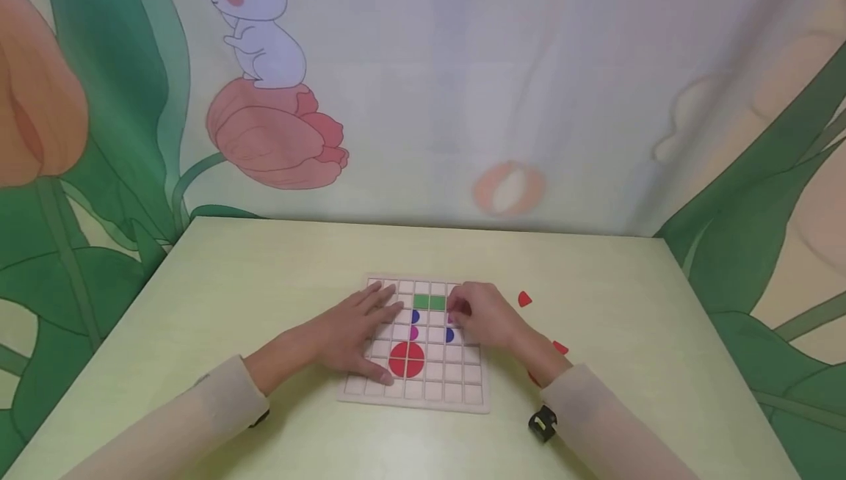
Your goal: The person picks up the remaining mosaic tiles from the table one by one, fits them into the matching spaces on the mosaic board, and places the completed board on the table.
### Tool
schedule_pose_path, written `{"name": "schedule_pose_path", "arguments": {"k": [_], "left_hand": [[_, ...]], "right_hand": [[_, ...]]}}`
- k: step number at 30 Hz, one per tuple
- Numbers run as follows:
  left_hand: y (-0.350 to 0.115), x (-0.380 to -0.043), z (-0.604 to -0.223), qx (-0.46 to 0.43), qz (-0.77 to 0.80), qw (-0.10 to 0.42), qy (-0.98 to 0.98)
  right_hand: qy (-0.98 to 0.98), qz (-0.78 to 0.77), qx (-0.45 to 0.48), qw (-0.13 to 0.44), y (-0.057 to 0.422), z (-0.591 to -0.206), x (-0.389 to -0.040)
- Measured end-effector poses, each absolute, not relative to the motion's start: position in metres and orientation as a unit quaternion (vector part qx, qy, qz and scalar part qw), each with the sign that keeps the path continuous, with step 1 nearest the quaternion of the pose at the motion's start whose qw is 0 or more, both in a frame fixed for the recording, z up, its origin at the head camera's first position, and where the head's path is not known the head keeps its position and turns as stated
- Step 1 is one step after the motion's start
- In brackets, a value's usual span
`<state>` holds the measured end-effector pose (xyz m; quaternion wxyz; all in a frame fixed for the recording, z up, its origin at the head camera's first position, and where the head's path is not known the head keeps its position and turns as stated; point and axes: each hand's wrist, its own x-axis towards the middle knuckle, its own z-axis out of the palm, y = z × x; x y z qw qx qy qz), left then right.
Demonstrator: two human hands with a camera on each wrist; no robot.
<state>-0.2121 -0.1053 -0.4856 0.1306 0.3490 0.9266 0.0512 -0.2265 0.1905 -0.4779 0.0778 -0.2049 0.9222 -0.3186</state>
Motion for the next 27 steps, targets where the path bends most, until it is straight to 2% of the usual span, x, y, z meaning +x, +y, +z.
{"name": "schedule_pose_path", "arguments": {"k": [11, 27], "left_hand": [[-0.105, -0.211, -0.483, 0.351, 0.051, 0.133, 0.926], [-0.106, -0.209, -0.482, 0.351, 0.056, 0.136, 0.925]], "right_hand": [[0.926, -0.292, -0.223, 0.083, 0.188, -0.476, -0.223], [0.948, -0.222, -0.223, 0.047, 0.177, -0.473, -0.216]]}}
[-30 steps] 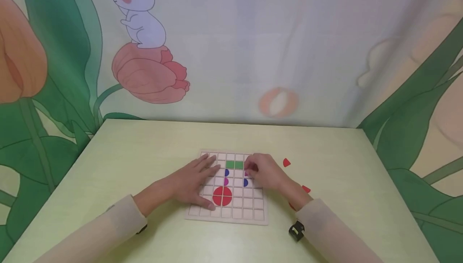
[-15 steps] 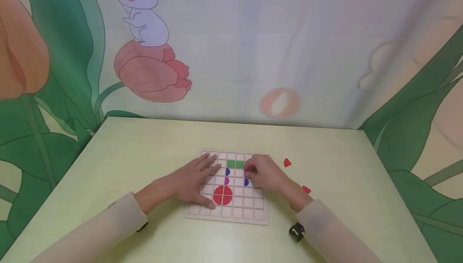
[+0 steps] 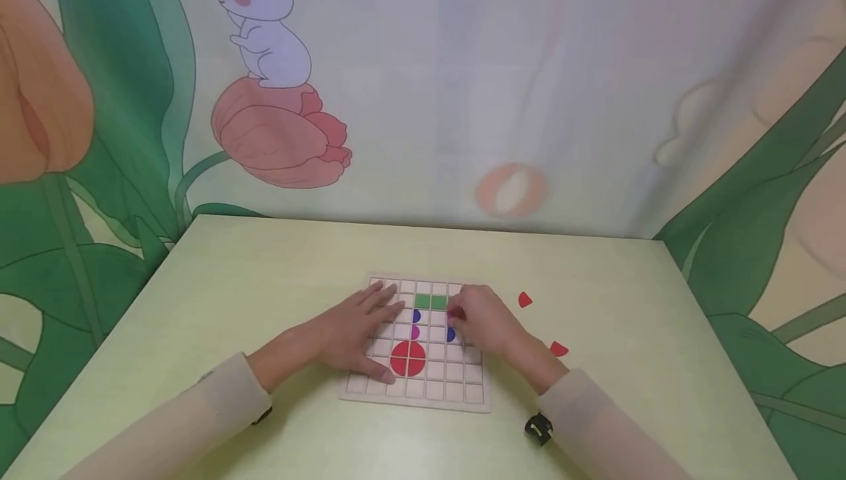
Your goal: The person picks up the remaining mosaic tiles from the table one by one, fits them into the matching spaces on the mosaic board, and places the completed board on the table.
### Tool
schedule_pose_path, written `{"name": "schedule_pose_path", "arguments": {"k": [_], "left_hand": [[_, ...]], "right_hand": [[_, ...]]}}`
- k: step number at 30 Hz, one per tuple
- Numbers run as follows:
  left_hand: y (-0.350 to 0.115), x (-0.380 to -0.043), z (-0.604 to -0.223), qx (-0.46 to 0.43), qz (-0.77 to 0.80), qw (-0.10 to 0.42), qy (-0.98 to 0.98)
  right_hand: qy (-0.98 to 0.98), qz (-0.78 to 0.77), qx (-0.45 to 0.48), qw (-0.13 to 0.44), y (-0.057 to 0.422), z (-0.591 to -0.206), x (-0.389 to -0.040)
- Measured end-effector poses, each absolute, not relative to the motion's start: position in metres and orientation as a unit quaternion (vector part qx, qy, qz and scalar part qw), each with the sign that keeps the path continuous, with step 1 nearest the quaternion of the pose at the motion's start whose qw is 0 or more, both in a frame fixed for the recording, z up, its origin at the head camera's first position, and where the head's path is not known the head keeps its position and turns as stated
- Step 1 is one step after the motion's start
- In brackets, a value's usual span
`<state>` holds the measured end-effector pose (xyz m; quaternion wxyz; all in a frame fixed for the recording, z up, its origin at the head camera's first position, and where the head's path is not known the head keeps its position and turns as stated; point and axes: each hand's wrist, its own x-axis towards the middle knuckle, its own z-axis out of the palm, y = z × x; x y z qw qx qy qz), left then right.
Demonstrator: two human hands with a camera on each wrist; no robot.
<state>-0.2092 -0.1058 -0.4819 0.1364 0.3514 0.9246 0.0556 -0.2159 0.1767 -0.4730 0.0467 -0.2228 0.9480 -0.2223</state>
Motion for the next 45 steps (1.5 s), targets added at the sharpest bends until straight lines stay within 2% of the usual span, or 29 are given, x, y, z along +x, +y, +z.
{"name": "schedule_pose_path", "arguments": {"k": [12, 23, 29, 45], "left_hand": [[-0.106, -0.209, -0.482, 0.35, 0.052, 0.14, 0.925], [-0.103, -0.209, -0.486, 0.352, 0.06, 0.137, 0.924], [-0.103, -0.209, -0.487, 0.35, 0.056, 0.137, 0.925], [-0.105, -0.21, -0.48, 0.351, 0.053, 0.133, 0.925]], "right_hand": [[0.948, -0.243, -0.202, 0.05, 0.186, -0.47, -0.216], [0.945, -0.286, -0.158, -0.004, 0.273, -0.453, -0.232], [0.954, -0.274, -0.121, 0.014, 0.301, -0.463, -0.234], [0.95, -0.28, -0.139, 0.023, 0.312, -0.483, -0.243]]}}
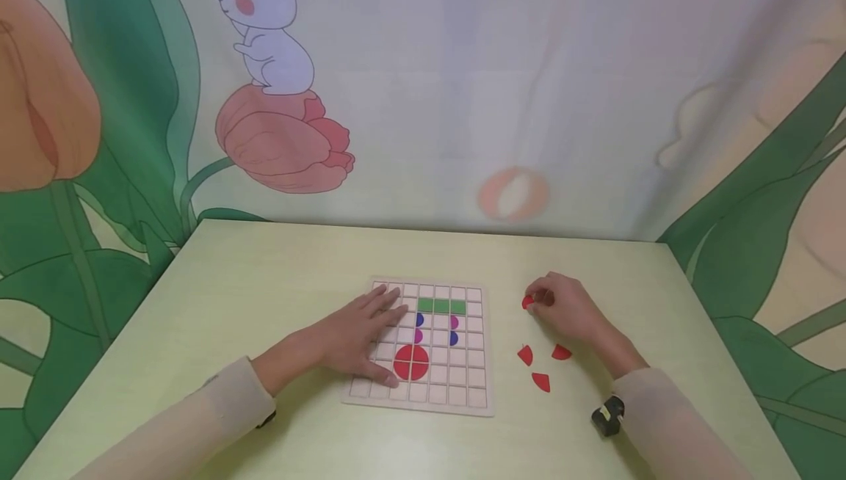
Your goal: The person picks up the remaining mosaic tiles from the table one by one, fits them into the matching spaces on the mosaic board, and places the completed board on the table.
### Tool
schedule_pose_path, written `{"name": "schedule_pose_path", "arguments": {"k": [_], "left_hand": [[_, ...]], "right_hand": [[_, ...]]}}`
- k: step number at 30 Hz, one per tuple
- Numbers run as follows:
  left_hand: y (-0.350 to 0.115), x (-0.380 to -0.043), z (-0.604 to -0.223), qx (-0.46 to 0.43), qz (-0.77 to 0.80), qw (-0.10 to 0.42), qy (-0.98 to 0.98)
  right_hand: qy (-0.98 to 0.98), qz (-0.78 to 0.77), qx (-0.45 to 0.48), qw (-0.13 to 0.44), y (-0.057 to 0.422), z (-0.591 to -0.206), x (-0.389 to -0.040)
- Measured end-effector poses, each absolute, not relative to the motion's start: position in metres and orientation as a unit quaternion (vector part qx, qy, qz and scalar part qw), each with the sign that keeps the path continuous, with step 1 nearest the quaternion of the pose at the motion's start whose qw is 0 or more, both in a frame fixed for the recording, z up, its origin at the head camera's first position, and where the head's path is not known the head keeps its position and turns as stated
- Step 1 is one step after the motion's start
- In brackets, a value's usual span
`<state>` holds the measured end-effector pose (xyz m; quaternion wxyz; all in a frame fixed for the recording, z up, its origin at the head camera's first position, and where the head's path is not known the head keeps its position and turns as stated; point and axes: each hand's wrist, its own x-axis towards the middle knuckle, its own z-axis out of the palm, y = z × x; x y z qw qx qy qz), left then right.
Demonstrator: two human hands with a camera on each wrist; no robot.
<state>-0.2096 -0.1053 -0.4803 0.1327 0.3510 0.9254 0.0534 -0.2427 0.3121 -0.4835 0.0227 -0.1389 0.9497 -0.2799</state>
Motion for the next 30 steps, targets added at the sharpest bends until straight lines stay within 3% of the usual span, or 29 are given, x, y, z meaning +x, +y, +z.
{"name": "schedule_pose_path", "arguments": {"k": [30], "left_hand": [[-0.1059, -0.2096, -0.4807, 0.345, 0.056, 0.14, 0.926]], "right_hand": [[0.948, -0.296, -0.114, 0.034, 0.3161, -0.4792, -0.2428]]}}
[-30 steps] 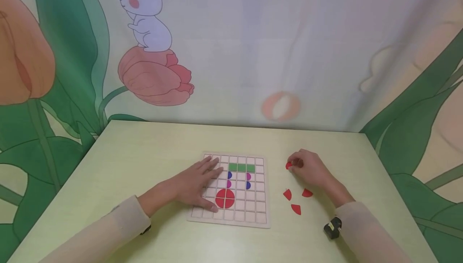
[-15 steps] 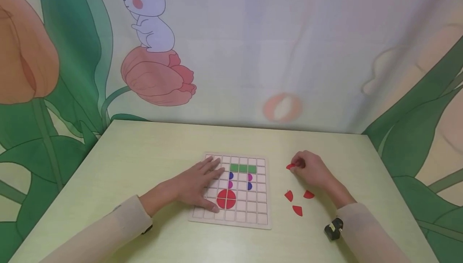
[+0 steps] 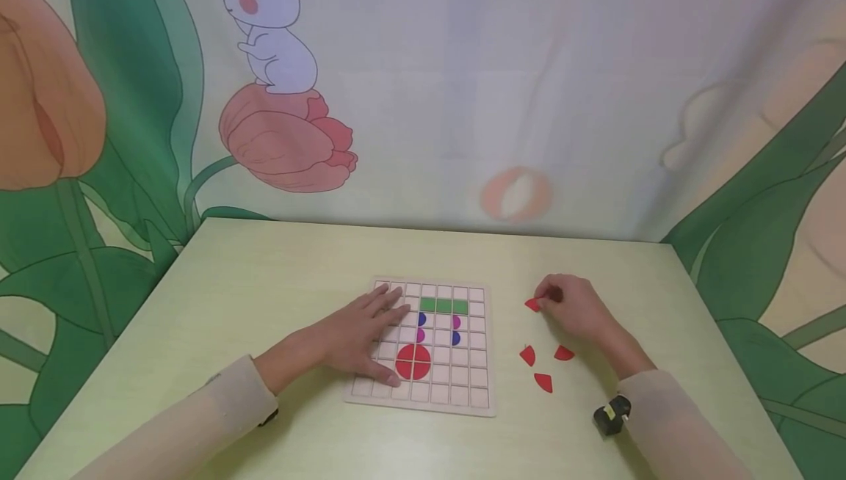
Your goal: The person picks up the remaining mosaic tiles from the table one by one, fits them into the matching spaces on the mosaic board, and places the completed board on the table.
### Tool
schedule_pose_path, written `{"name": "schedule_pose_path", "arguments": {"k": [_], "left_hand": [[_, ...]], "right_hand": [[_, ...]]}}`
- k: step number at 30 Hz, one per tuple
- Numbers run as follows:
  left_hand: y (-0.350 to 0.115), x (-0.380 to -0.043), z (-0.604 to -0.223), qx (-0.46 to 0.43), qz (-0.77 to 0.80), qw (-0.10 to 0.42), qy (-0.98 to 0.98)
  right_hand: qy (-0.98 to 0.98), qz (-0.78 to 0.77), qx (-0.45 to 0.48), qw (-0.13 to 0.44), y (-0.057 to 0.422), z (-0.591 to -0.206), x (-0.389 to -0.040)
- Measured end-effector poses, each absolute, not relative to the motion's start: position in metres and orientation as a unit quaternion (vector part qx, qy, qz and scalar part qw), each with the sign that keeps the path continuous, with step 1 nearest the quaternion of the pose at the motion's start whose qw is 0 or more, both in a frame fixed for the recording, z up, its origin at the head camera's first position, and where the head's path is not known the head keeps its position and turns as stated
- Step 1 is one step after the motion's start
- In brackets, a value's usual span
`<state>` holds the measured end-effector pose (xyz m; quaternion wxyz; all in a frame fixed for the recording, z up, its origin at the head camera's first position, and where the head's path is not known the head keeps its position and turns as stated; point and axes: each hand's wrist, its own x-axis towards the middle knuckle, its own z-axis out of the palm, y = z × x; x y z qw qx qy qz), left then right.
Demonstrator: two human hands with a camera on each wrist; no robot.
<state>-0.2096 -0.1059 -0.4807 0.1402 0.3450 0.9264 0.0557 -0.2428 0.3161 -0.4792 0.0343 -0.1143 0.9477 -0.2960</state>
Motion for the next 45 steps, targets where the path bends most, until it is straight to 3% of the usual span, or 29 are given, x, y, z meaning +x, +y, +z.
{"name": "schedule_pose_path", "arguments": {"k": [7, 27, 45], "left_hand": [[-0.106, -0.209, -0.481, 0.346, 0.059, 0.142, 0.926], [-0.107, -0.211, -0.483, 0.349, 0.062, 0.139, 0.925], [-0.105, -0.211, -0.484, 0.347, 0.062, 0.135, 0.926]], "right_hand": [[0.937, -0.318, -0.136, 0.052, 0.304, -0.469, -0.236], [0.877, -0.355, -0.292, 0.14, 0.197, -0.466, -0.213], [0.868, -0.321, -0.343, 0.162, 0.185, -0.475, -0.207]]}}
